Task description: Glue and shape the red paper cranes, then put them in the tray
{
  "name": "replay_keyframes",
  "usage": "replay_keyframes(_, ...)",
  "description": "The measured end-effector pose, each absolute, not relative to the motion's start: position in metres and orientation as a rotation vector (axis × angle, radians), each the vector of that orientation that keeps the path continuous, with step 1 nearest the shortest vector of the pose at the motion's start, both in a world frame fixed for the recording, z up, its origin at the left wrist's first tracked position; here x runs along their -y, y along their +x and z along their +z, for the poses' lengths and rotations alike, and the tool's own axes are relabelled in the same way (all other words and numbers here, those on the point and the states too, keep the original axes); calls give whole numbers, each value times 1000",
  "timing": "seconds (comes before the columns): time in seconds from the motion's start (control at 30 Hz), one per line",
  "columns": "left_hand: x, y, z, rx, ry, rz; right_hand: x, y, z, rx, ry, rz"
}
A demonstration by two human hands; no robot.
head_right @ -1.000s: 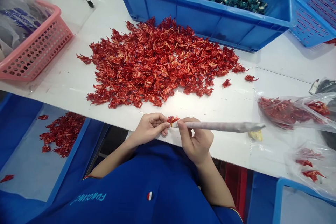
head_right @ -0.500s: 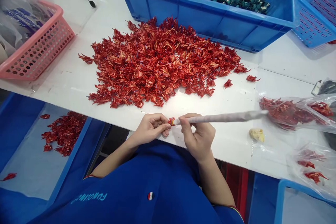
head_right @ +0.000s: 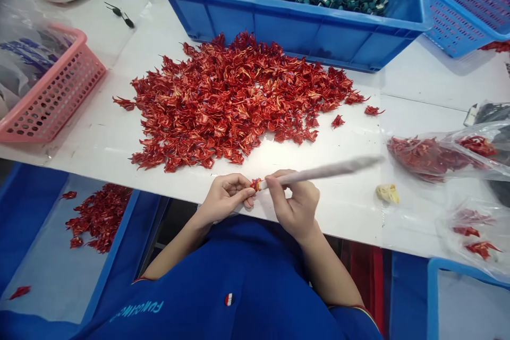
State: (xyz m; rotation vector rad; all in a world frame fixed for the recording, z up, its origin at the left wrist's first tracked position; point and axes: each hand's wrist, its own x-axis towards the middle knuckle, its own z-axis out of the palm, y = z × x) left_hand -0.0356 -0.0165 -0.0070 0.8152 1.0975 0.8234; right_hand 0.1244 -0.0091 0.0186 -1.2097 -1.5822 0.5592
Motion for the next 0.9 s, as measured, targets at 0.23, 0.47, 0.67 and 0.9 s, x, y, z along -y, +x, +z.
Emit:
replay_keyframes(0.23,16,-37,-6,-1134,888,802,7,122,18,1587,-1117,551)
replay_keyframes(0.47,15,-36,-4,-1157,910,789,3,121,18,1588,-1104,522)
replay_keyframes(0.67,15,-36,-3,-1159,909,797,4,122,20,1615,-1073,503)
replay_keyframes(0.9,14,-38,-7,-1106,826,873,4,119,9,1488,-1052,479)
